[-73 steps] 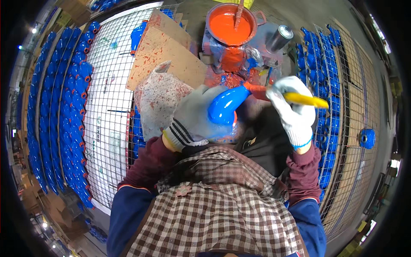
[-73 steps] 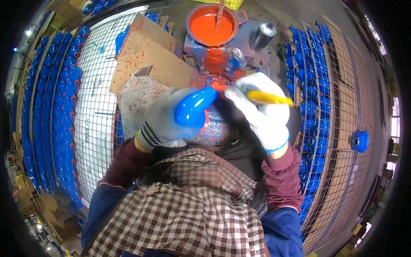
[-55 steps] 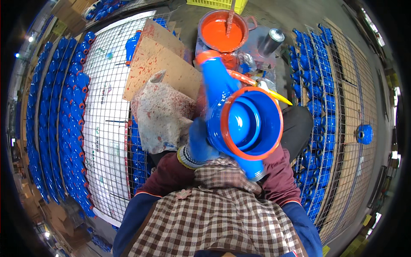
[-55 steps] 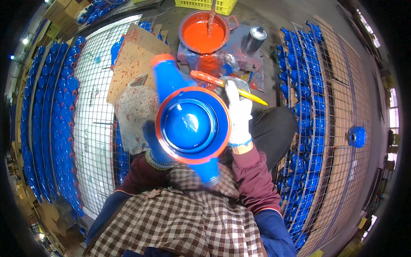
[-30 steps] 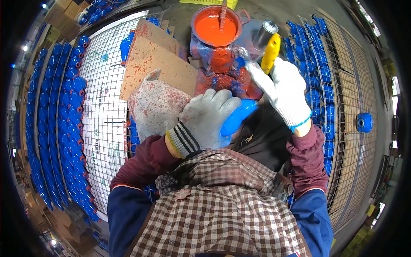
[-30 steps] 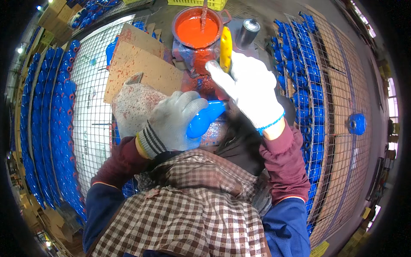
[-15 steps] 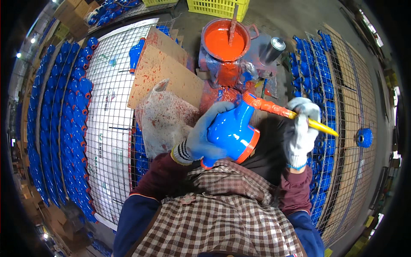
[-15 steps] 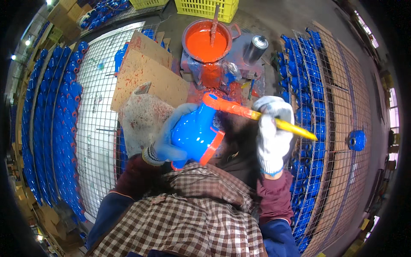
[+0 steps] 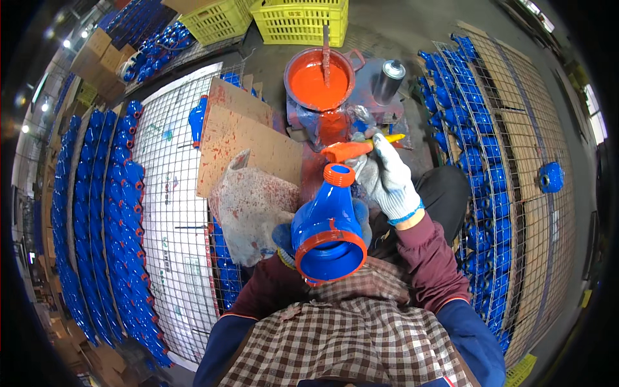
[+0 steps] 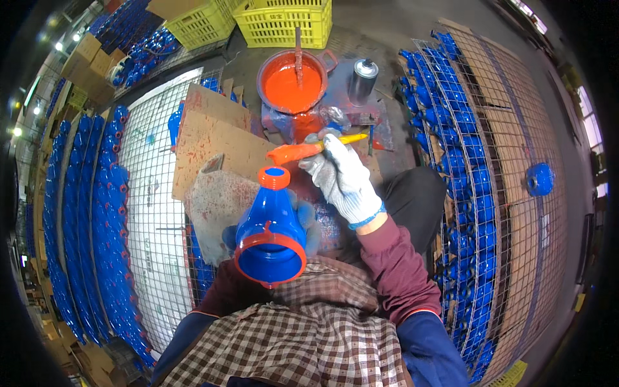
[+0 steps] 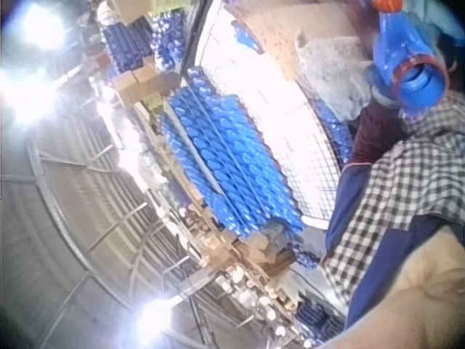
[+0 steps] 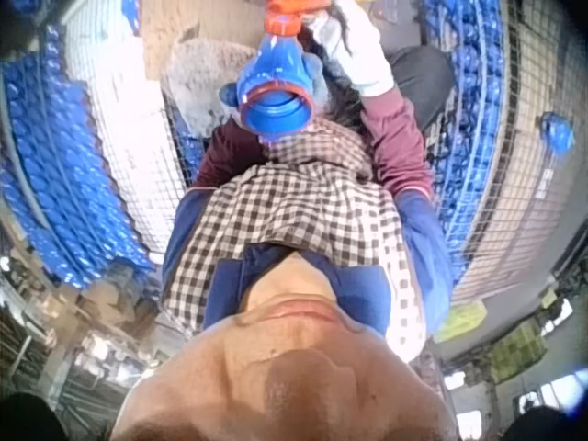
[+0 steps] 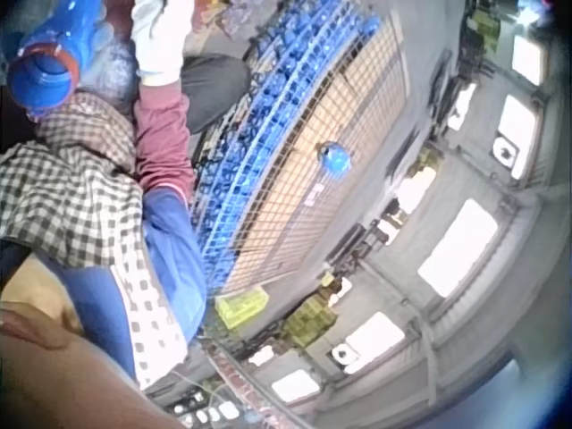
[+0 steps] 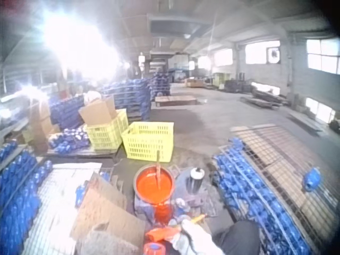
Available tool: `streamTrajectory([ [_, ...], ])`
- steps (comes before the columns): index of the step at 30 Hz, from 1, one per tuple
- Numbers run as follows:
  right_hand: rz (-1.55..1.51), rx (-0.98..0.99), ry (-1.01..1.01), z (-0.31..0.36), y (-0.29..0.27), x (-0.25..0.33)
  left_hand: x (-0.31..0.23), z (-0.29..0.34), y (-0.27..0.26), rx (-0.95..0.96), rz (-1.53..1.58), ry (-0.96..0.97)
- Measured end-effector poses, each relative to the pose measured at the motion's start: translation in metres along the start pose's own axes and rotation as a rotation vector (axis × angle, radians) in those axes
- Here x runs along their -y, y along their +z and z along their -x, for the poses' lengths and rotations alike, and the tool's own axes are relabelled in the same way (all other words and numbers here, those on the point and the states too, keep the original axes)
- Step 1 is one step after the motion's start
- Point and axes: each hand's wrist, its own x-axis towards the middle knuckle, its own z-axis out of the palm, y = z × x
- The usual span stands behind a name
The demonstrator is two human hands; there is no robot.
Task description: Painting blue industrial components with orange paint using a brush and placing them on a wire drying rack.
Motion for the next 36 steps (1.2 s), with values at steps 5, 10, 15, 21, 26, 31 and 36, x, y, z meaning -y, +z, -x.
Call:
streamTrajectory([
  [5,0.194,-0.065,-0.219,0.009,0.028,0.023,-0.018,0.013,-0.018,-0.347,-0.297,-0.124],
  [10,0.208,-0.262,-0.377,0.023,0.027,0.047,-0.031,0.012,0.013,-0.368,-0.65,0.15],
  [15,0.192,-0.523,-0.473,0.051,0.03,0.058,-0.033,-0.006,0.046,-0.4,-1.514,0.55],
  [21,0.561,-0.36,-0.787,0.088,0.088,0.003,-0.033,-0.005,0.036,-0.384,-2.039,0.799],
  [26,0.539,0.081,-0.843,0.078,0.113,-0.023,-0.024,-0.009,0.029,-0.361,-2.048,0.794],
  [31,0.675,0.193,-0.876,0.072,0.1,-0.044,-0.03,-0.001,0.014,-0.327,-1.89,0.726],
  [36,1.902,0.595,-0.718,0.089,0.094,0.004,-0.031,-0.001,0.014,-0.424,-1.869,0.708],
])
